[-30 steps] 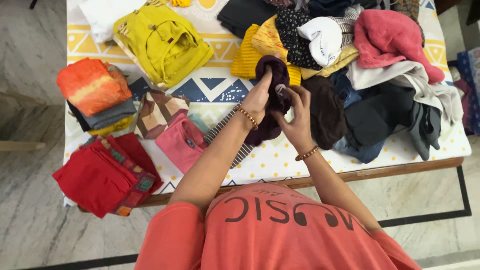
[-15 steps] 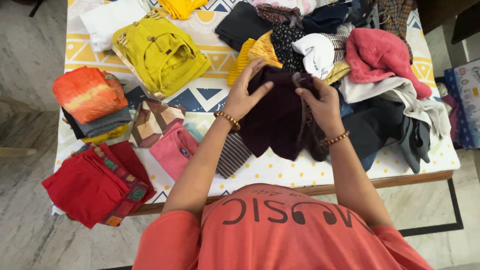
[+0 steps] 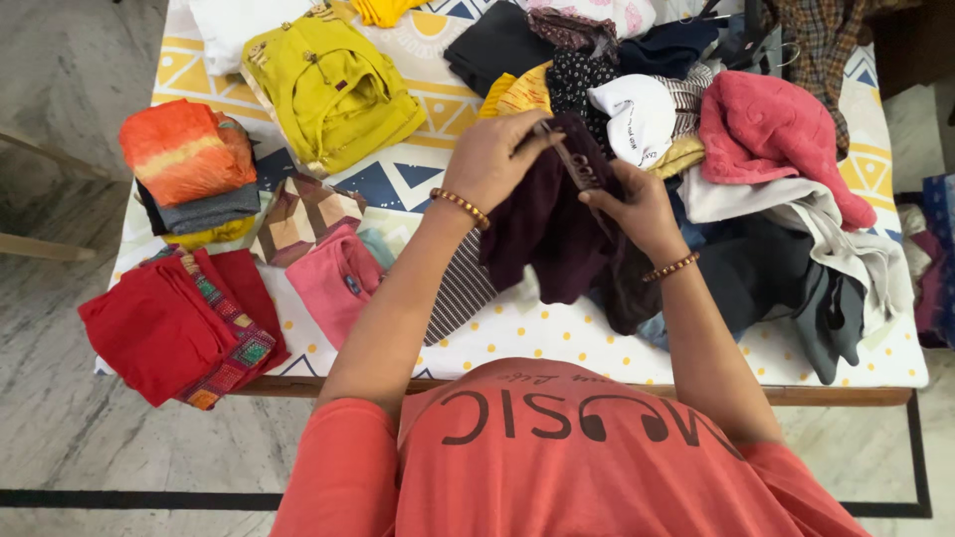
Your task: The person folds several garments on a bed, including a dark green pair of pants, a striped shirt, a maroon t-shirt, a brown t-shirt, and a black patterned top. Each item is smoothed, folded into a compact rectangle, and placed in a neat stack on the bed.
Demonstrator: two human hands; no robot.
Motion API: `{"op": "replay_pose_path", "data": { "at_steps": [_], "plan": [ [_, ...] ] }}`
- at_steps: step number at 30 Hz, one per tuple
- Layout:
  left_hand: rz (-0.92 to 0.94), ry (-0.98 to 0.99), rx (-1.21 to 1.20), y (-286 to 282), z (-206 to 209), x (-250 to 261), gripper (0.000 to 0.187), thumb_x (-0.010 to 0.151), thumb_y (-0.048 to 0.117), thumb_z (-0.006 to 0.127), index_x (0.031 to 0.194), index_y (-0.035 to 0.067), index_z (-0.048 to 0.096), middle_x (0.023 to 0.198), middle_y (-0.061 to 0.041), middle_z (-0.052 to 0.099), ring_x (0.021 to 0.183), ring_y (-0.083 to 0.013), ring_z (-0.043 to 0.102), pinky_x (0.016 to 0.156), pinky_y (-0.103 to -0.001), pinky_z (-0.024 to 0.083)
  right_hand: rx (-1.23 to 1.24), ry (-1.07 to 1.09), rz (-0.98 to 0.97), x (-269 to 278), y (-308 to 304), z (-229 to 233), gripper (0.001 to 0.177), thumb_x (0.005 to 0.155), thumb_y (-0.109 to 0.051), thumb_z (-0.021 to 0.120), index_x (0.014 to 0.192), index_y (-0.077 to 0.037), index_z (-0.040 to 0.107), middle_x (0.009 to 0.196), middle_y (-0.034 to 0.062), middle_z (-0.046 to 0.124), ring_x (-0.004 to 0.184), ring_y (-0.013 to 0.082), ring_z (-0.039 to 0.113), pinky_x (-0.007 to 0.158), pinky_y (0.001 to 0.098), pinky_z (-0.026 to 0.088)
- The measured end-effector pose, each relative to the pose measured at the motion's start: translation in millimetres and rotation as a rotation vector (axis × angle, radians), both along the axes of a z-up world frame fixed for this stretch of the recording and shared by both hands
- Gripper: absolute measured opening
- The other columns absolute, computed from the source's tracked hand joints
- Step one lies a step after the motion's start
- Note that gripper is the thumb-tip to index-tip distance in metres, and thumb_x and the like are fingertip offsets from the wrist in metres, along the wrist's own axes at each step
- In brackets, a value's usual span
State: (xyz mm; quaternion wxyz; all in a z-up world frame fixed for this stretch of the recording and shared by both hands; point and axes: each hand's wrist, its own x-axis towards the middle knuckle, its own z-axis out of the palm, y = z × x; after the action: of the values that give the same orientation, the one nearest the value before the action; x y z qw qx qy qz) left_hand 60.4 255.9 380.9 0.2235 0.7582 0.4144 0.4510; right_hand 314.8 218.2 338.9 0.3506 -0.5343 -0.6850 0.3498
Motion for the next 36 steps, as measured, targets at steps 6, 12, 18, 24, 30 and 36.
{"op": "replay_pose_path", "data": {
  "at_steps": [6,12,18,24,30,36],
  "plan": [
    [0.26,-0.051,-0.077,12.0,-7.0,-15.0,0.036,0.097,0.041,0.069,0.108,0.007,0.071,0.076,-0.016,0.068,0.068,-0.0337,0.068,0.061,-0.042,0.051,0.16,-0.213,-0.023,33.3,-2.7,-14.4,0.029,0.086,-0.005,0.078,0.113,0.002,0.068,0.094,0.0074,0.072,0.085,0.0112,0.067,0.079,0.0276,0.052],
    [0.413,0.018,-0.152,10.8,-24.2,-34.9,0.031,0.101,0.038,0.07,0.11,0.008,0.07,0.097,-0.015,0.073,0.09,-0.0344,0.069,0.078,-0.044,0.054,0.213,-0.095,-0.048,39.8,-0.2,2.6,0.03,0.088,-0.002,0.07,0.118,0.003,0.066,0.1,0.0101,0.074,0.094,0.0157,0.069,0.085,0.0289,0.054],
    [0.077,0.053,0.271,-9.3,-43.9,7.1,0.062,0.08,0.027,0.086,0.13,0.008,0.055,0.13,-0.019,0.061,0.121,-0.0406,0.058,0.105,-0.047,0.046,0.278,-0.045,0.078,22.0,2.1,30.6,0.029,0.092,0.002,0.069,0.12,0.001,0.069,0.109,0.0114,0.073,0.101,0.0181,0.069,0.091,0.0293,0.053],
    [-0.147,0.009,-0.116,-16.1,-61.0,57.4,0.055,0.09,0.032,0.083,0.13,0.009,0.053,0.129,-0.011,0.066,0.126,-0.0299,0.062,0.106,-0.04,0.051,0.454,-0.18,0.099,11.4,-3.0,64.1,0.033,0.084,0.008,0.07,0.116,0.001,0.07,0.105,0.0146,0.071,0.1,0.0269,0.07,0.089,0.0325,0.053],
    [-0.256,-0.07,-0.029,-15.1,-73.5,67.4,0.059,0.088,0.029,0.081,0.134,0.008,0.052,0.133,-0.014,0.06,0.127,-0.0302,0.059,0.105,-0.039,0.053,0.447,-0.081,0.019,28.4,-20.6,87.2,0.03,0.085,0.012,0.074,0.112,0.0,0.069,0.105,0.0106,0.07,0.099,0.0202,0.07,0.088,0.0299,0.054],
    [-0.346,0.062,0.012,-11.6,-62.3,64.2,0.035,0.091,0.033,0.08,0.114,0.009,0.071,0.116,-0.009,0.065,0.114,-0.0297,0.062,0.098,-0.041,0.051,0.426,-0.025,-0.047,47.2,-29.6,91.9,0.025,0.086,0.011,0.078,0.105,0.0,0.064,0.102,0.0068,0.068,0.098,0.0166,0.066,0.091,0.028,0.053]
  ]
}}
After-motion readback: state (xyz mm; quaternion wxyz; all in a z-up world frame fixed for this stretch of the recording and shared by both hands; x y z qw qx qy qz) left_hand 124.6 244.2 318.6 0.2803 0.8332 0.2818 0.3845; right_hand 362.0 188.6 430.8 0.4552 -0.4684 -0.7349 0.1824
